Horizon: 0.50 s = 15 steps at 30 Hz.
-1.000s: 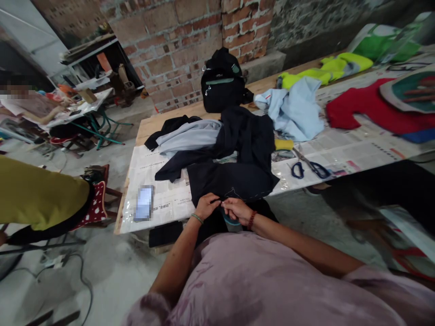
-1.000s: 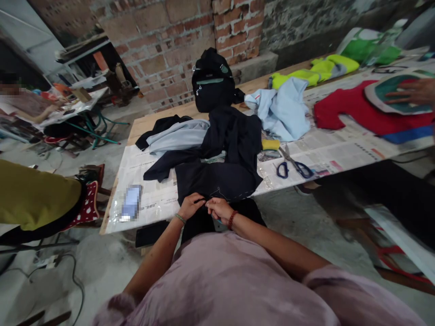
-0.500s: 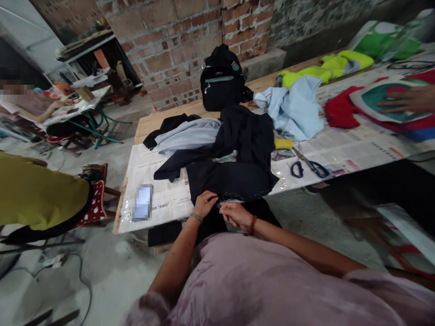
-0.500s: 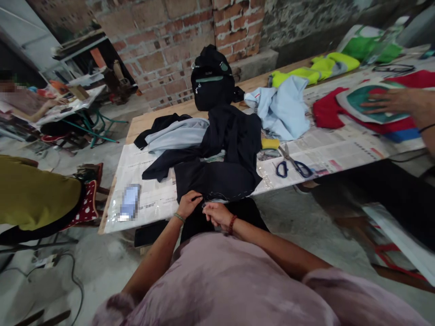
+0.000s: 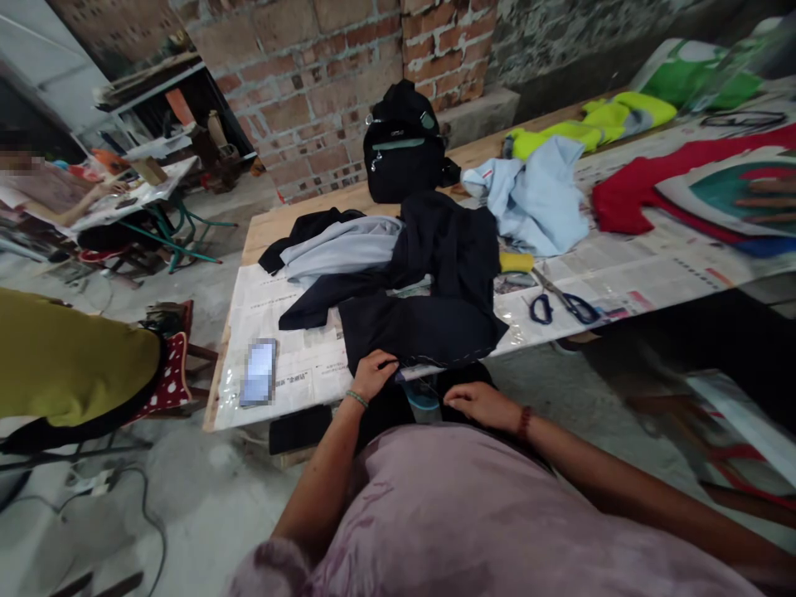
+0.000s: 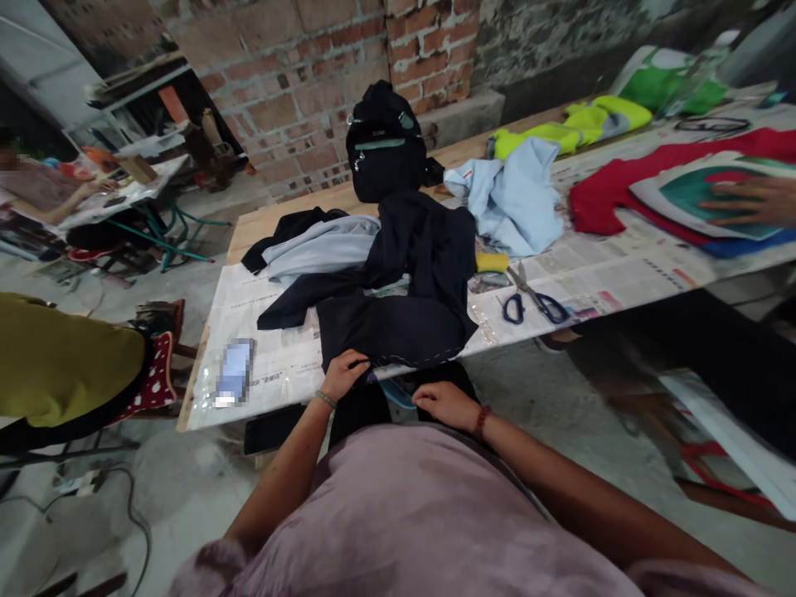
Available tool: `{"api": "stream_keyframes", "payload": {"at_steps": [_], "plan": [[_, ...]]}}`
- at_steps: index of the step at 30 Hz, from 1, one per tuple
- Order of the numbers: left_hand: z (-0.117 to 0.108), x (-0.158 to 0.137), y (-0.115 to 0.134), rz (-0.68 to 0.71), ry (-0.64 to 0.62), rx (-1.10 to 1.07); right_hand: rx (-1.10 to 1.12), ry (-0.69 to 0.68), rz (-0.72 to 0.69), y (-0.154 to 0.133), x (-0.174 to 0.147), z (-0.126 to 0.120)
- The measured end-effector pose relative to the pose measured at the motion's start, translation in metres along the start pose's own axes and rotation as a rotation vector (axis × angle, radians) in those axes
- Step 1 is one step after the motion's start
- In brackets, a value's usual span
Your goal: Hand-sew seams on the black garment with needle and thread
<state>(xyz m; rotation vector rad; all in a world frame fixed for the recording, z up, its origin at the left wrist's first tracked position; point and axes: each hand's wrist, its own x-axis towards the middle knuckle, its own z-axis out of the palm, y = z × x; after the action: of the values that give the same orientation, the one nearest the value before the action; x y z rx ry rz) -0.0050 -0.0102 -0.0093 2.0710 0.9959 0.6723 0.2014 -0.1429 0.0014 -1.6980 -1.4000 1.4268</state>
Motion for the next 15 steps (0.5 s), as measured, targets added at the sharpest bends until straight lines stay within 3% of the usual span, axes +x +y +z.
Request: {"api": "stream_keyframes", "payload": {"at_steps": [4,13,15], "plan": [[0.000,0.001,0.002,-0.006,-0.004,-0.006,-0.123,-0.024,0.041,0.025,-0.028,-0.028],[0.001,0.002,-0.002,0.009,-0.013,-0.003,-0.069,-0.065,0.520,0.076,-0.091,-0.072],[0.001,0.002,-0.003,0.011,-0.012,-0.001,-0.068,0.129,0.584,0.093,-0.103,-0.070]]}}
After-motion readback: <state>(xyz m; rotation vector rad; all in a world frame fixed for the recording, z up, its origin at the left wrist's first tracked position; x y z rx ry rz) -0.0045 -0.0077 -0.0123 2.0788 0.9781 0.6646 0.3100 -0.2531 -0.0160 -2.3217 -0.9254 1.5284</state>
